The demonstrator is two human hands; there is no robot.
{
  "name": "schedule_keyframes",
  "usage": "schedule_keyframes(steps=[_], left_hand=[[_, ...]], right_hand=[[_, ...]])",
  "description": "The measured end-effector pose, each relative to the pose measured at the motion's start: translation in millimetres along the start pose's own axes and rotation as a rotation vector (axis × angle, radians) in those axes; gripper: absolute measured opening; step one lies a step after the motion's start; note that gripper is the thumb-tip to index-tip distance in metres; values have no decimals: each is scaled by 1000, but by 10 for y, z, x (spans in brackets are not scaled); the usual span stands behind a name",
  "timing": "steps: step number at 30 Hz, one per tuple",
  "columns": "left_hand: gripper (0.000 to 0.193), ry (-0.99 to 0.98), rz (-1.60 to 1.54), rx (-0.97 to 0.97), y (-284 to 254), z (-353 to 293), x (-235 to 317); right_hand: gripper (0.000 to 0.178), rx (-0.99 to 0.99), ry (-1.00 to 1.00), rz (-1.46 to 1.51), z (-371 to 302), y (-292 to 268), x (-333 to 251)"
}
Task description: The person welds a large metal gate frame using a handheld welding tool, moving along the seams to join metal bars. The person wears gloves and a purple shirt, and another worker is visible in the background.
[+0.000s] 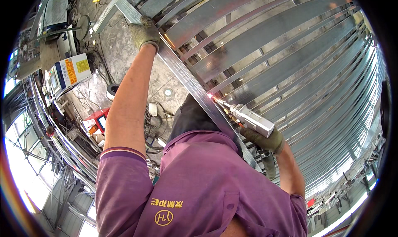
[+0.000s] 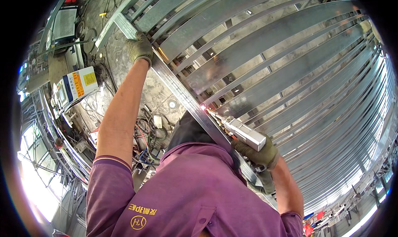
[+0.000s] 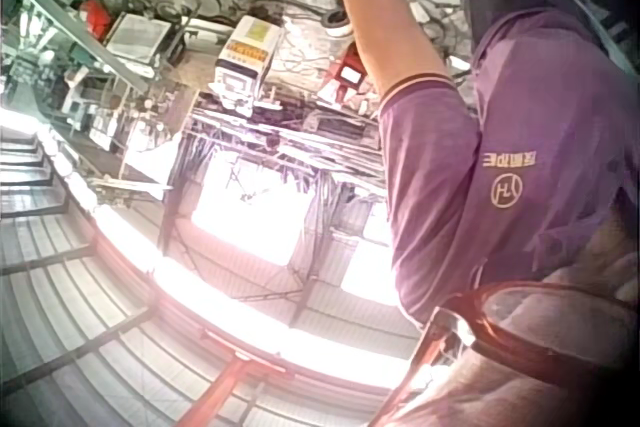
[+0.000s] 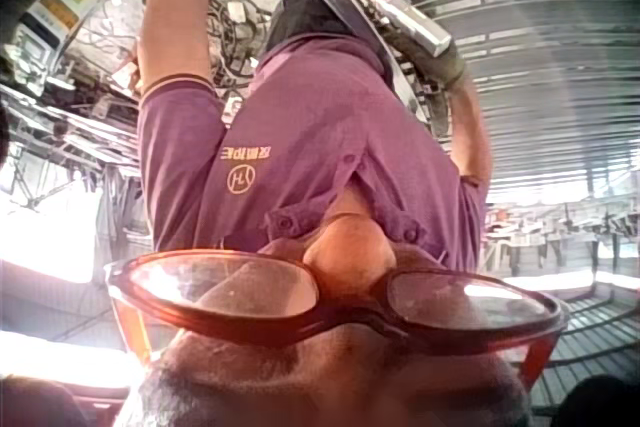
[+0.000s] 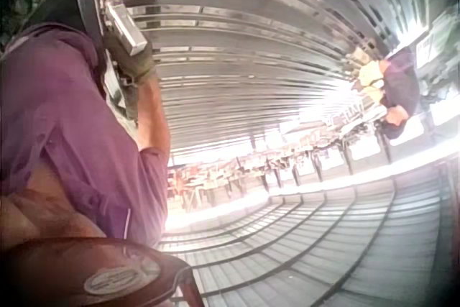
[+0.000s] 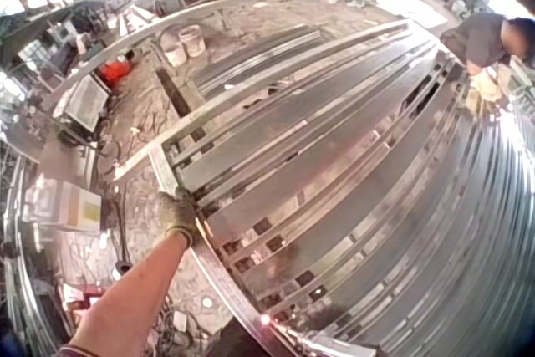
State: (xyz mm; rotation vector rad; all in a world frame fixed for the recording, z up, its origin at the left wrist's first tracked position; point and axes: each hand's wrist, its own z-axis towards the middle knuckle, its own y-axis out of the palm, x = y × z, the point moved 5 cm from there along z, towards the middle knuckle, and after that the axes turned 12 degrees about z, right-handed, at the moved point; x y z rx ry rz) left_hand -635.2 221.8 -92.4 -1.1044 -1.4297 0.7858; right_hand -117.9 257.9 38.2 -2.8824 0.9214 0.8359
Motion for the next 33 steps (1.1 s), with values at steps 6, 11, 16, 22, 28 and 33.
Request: schedule_keyframes(steps=[6,11,16,22,28,33], left_hand=[[73,-31,11,5,64,73,-97],[72,-45,23,-35,24,50,-36],[73,13,41,17,-15,-5,3],[72,9,-18,-15,-73,-12,8],[61,4,-45,56,-67,33,-32],[67,-57,-113,-56,-19,88,-38]], right_hand=[[52,-13,-94,8,-158,-21,-382],[45,-11,-142,82,120,-6,-678],[43,-9,-183,66,498,165,-823],[48,-60,-202,82,651,289,-817],[50,-30,-148,-27,764,405,-850],[60,-120,-211,-30,829,377,-805]])
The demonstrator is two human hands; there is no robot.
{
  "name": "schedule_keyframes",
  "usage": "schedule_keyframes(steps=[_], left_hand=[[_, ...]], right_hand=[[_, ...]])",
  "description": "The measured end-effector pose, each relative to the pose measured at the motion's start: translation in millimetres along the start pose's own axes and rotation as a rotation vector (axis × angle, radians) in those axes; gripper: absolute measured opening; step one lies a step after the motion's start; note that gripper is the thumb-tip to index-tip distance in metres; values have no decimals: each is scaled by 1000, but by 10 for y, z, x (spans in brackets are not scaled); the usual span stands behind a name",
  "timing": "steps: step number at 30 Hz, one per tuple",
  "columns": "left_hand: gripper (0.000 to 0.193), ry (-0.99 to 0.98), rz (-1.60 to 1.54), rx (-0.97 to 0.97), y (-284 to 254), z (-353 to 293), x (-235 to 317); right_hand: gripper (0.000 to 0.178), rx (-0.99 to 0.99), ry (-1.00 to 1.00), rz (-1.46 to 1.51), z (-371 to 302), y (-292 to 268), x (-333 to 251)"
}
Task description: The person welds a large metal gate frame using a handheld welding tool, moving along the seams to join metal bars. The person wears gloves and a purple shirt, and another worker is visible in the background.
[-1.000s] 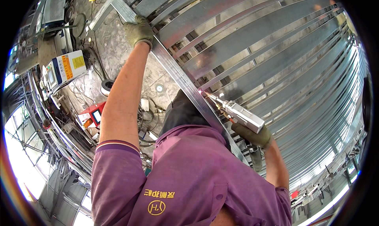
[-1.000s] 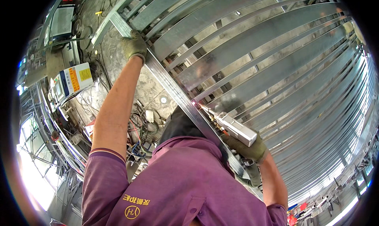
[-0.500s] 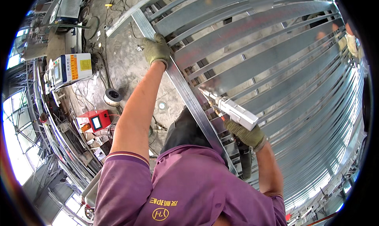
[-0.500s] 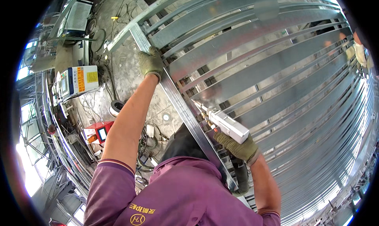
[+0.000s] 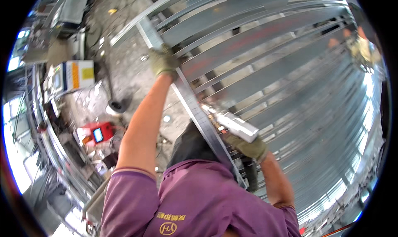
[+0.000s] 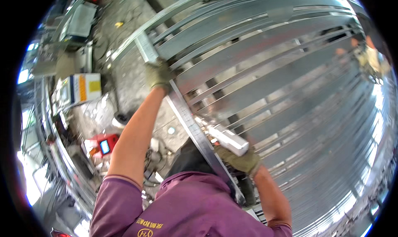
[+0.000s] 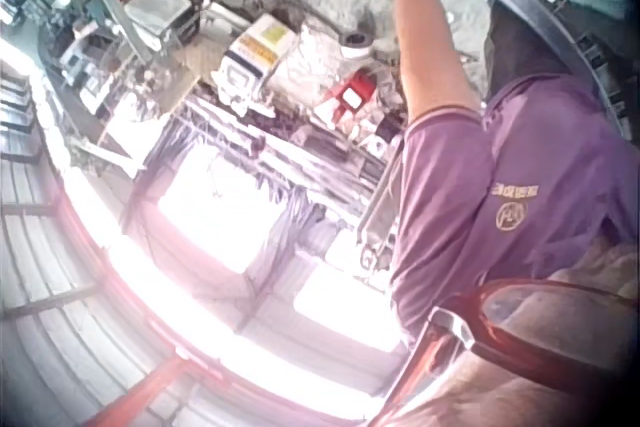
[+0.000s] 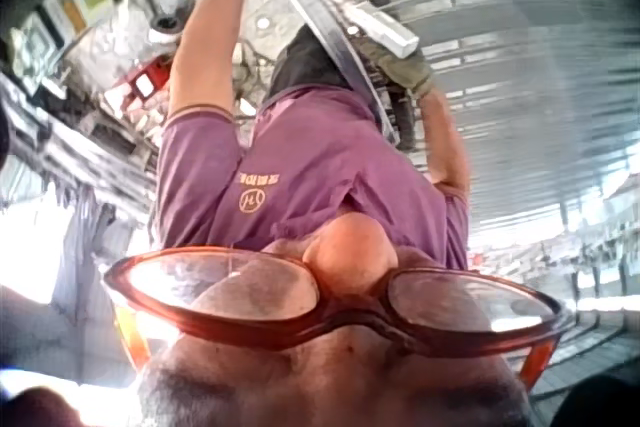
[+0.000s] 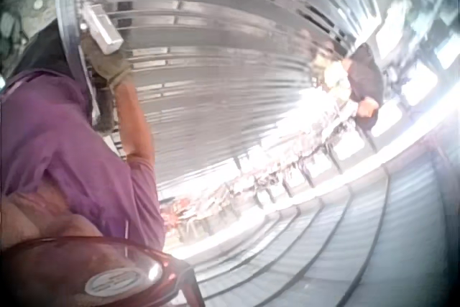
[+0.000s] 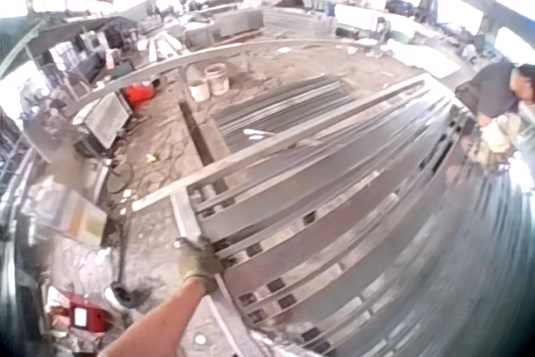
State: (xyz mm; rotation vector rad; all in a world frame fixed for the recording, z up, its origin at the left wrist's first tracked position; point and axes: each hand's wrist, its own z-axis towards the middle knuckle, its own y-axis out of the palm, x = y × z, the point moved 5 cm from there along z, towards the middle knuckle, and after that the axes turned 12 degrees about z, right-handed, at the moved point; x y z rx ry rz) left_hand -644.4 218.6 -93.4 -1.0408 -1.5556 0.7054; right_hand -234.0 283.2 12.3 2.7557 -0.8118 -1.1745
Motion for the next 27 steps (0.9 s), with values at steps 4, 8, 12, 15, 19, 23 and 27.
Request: schedule_keyframes(steps=[4,8,12,15,19,23,27], left_hand=[[86,384,652,-172,60,-9,97],[88,69,164,-63,583,517,-649],[67,73,7,96,168,-26,-172],[67,-18,-83,10,90,-93,-95],[103,23,-157,-216,317,94,-95],[126,267,739,-153,141,35,20],[69,-24,187,24,-51,-99,39]], right_hand=[[62,-229,-99,56,110,151,102],[67,-134,-79,351,247,49,422],[70,1,-110,12,54,7,364],[70,-64,-111,-41,44,20,220],[59,-87,-394,-320,230,56,379],[51,-154,-208,-280,104,142,33],[48,1,-146,-56,70,95,122]])
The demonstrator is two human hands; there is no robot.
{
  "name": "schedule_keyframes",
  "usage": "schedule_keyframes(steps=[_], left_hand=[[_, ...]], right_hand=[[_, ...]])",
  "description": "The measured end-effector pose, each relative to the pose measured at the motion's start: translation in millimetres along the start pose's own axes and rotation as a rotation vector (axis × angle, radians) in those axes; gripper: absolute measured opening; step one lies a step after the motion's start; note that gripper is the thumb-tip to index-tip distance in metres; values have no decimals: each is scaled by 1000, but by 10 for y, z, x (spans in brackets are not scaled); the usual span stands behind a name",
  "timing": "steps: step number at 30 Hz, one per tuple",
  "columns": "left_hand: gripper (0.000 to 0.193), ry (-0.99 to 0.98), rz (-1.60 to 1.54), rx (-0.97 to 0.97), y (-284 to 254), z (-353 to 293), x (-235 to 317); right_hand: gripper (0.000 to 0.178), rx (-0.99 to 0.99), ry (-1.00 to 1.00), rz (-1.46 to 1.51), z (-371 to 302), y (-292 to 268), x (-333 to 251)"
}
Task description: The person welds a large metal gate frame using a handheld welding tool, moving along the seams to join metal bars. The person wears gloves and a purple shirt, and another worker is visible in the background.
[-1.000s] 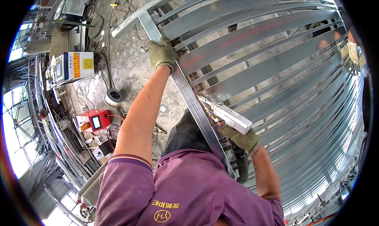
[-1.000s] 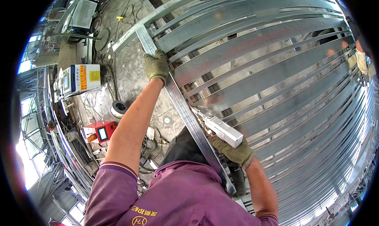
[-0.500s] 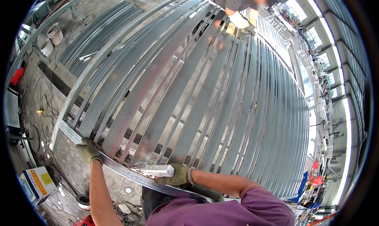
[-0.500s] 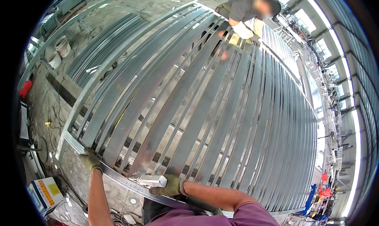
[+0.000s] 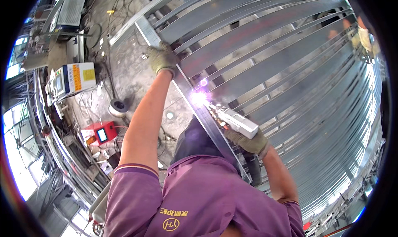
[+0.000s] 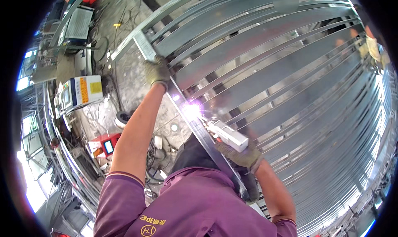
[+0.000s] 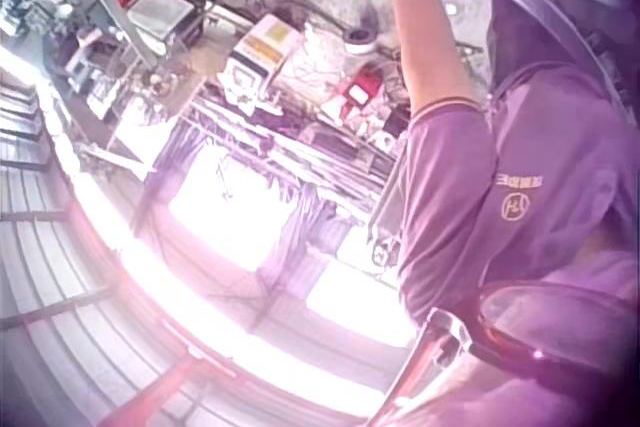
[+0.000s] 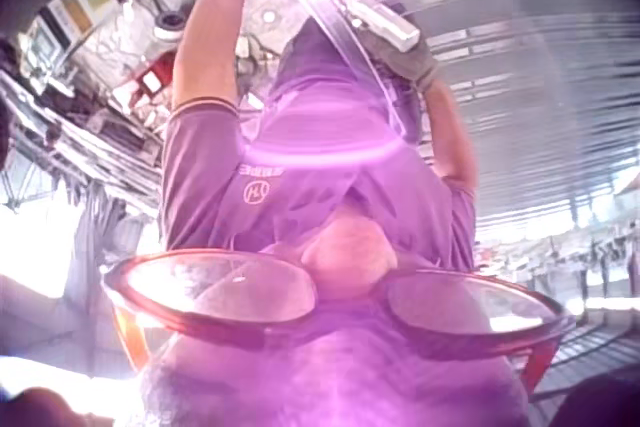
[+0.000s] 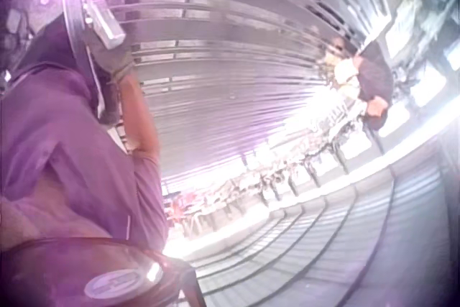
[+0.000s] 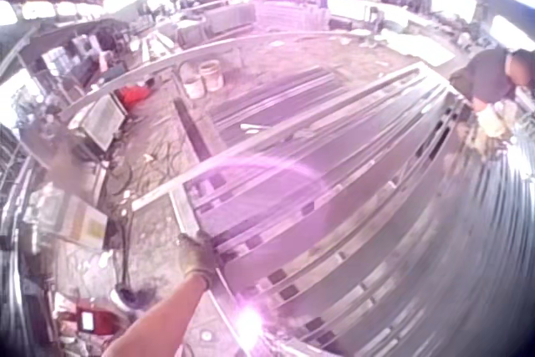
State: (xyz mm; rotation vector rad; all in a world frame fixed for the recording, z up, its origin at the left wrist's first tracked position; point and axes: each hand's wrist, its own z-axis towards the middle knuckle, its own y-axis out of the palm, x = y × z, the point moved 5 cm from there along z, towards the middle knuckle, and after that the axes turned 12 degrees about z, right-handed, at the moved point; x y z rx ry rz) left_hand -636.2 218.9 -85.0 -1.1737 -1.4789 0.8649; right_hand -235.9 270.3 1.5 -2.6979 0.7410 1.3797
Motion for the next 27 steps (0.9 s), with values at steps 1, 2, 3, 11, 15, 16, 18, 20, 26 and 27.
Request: schedule_keyframes(steps=[1,2,3,11,15,16,18,20,26,27], left_hand=[[67,12,-35,18,71,89,-107],[66,34,-76,30,100,85,-112],[65,39,-86,40,119,77,-141],[79,59,-104,56,194,106,-152],[86,56,-126,16,192,115,-134],[86,54,-115,14,193,119,-134],[85,47,-92,13,189,145,-147],[84,52,-113,13,191,160,-159],[79,54,-133,-1,164,156,-141],[78,55,-113,28,162,157,-143]], right_hand=[[47,47,-74,29,15,-29,85],[46,55,-56,24,-8,-50,87],[46,66,-38,22,-22,-69,46],[56,51,59,76,-36,-143,148],[57,57,-7,61,-20,-138,138],[58,53,-1,51,-18,-135,138],[58,43,11,29,-13,-127,122],[59,33,3,47,-10,-102,39],[59,12,-32,41,5,-100,88],[59,12,-43,48,7,-97,96]])
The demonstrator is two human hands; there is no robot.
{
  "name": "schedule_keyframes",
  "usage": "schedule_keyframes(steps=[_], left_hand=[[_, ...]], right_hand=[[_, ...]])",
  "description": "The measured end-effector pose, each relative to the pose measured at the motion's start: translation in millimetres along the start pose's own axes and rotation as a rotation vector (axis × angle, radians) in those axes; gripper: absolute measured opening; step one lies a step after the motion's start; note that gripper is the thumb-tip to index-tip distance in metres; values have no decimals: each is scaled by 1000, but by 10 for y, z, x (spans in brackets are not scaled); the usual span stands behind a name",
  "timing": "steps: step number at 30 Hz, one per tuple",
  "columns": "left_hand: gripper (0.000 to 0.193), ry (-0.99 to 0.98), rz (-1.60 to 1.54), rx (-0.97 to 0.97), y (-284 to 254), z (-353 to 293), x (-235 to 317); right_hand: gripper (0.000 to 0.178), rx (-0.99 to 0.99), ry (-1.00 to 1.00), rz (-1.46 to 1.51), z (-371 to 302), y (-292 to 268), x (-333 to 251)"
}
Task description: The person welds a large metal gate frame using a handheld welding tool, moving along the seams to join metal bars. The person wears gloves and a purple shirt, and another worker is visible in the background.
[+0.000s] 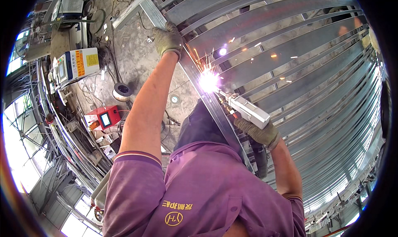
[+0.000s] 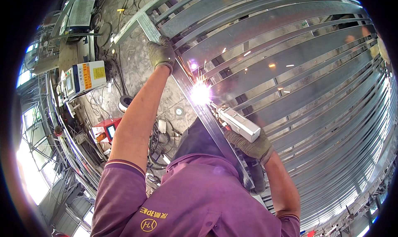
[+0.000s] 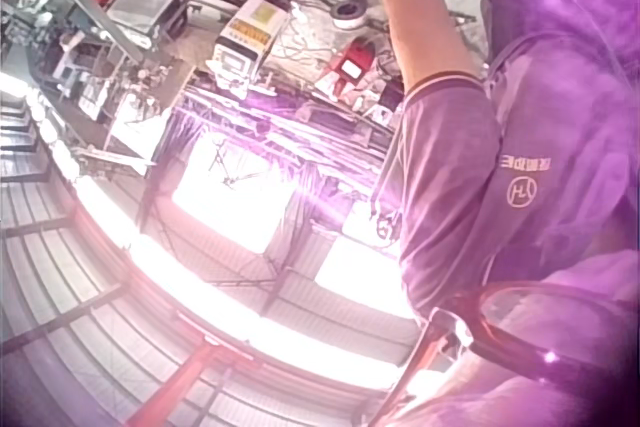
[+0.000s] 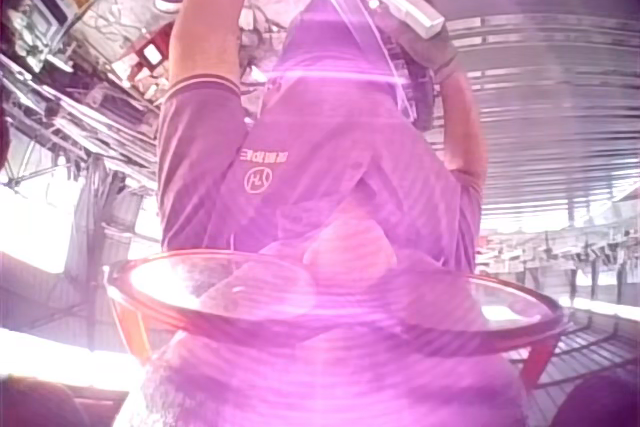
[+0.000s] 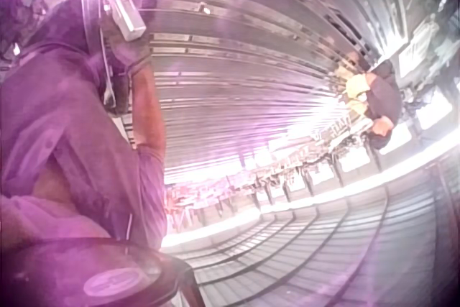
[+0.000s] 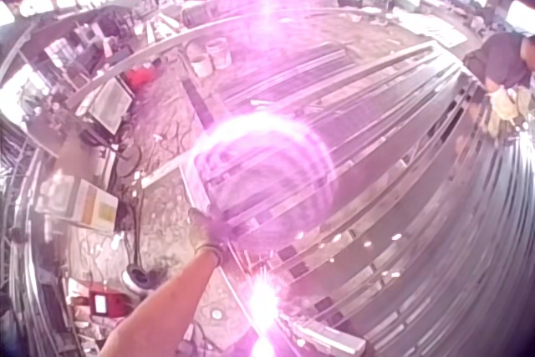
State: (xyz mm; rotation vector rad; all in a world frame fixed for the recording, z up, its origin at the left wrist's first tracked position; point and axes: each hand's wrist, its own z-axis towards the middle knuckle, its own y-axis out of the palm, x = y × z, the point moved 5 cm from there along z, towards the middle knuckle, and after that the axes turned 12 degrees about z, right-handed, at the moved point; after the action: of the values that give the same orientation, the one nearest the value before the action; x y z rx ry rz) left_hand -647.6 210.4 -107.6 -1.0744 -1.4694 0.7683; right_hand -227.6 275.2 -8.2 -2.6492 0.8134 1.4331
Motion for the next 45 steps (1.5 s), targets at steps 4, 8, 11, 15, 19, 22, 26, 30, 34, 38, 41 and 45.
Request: schedule_keyframes(steps=[4,8,11,15,19,22,26,30,34,38,41,45], left_hand=[[79,-9,12,-9,-14,-8,7],[81,12,3,15,6,21,-4],[82,17,-7,27,31,57,-37],[82,16,6,12,-15,23,14],[82,20,-28,10,30,75,-39],[82,23,-46,4,69,114,-70],[81,20,-45,9,109,149,-84],[80,36,-47,33,143,177,-122],[79,28,-41,24,100,147,-80],[76,20,-40,16,61,133,-63],[72,23,-32,16,8,91,-17],[68,21,2,26,-30,80,23]], right_hand=[[58,6,-29,-30,7,-1,11],[57,-1,-18,-36,-6,-7,-30],[56,2,8,-11,-6,-4,-16],[54,36,114,86,-31,9,-51],[52,32,115,39,-34,2,-53],[51,41,176,-13,-47,-17,-57],[50,36,149,-11,-46,-11,-48],[50,39,163,13,-54,-8,-35],[50,50,174,28,-66,-4,-51],[50,47,160,67,-68,-6,-50],[49,42,123,47,-63,-3,-50],[49,47,142,91,-69,-16,48]])
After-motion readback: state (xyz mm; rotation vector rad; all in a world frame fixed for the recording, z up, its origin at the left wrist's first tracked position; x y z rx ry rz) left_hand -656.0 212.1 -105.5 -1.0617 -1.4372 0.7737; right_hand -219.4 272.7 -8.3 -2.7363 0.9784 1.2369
